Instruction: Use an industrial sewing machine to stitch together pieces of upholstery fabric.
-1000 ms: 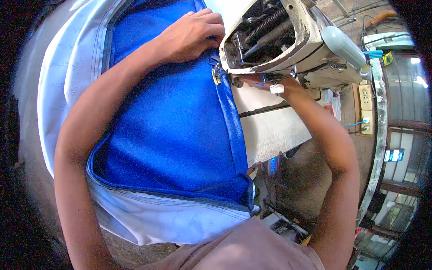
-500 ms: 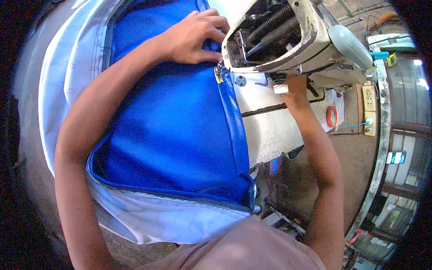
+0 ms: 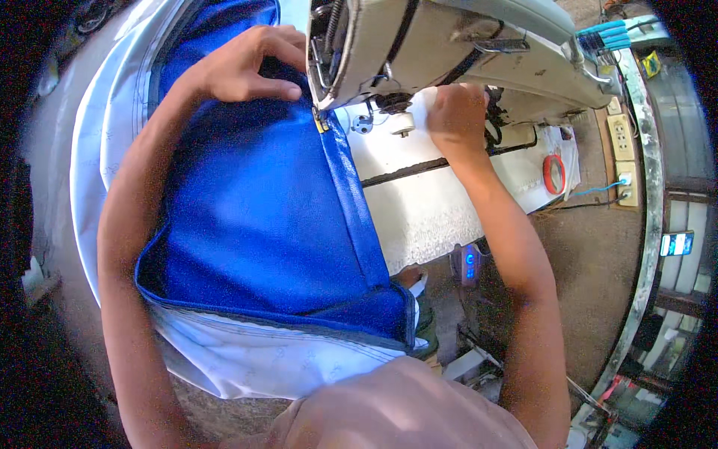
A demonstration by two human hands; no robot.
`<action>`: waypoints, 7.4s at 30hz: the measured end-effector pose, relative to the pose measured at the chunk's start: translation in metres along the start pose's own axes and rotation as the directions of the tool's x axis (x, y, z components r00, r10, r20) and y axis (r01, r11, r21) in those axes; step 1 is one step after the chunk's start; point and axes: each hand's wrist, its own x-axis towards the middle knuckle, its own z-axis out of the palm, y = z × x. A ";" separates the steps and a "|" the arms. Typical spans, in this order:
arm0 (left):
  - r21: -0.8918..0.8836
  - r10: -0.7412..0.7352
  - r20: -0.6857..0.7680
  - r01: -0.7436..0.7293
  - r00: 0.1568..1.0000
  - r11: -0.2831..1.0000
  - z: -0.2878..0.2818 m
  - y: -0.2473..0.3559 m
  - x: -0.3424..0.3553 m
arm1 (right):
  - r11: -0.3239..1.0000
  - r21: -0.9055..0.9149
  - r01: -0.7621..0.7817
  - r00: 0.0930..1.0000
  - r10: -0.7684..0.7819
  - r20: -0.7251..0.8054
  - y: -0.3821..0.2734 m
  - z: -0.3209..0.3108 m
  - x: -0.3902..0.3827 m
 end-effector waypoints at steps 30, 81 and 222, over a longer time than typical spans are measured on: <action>0.092 -0.503 -0.127 0.515 0.855 0.852 0.094 0.278 -0.074 | 0.072 0.990 -0.120 0.993 0.005 0.120 -0.149 -0.203 -0.340; 0.401 -0.406 0.083 0.343 0.910 0.850 0.016 0.038 -0.047 | 0.435 0.512 0.741 0.634 -0.703 -0.321 -0.081 -0.069 -0.061; 0.318 -0.492 0.037 0.456 0.870 0.831 0.030 0.075 -0.048 | 0.581 0.360 0.730 0.681 -0.663 -0.312 -0.089 -0.072 -0.074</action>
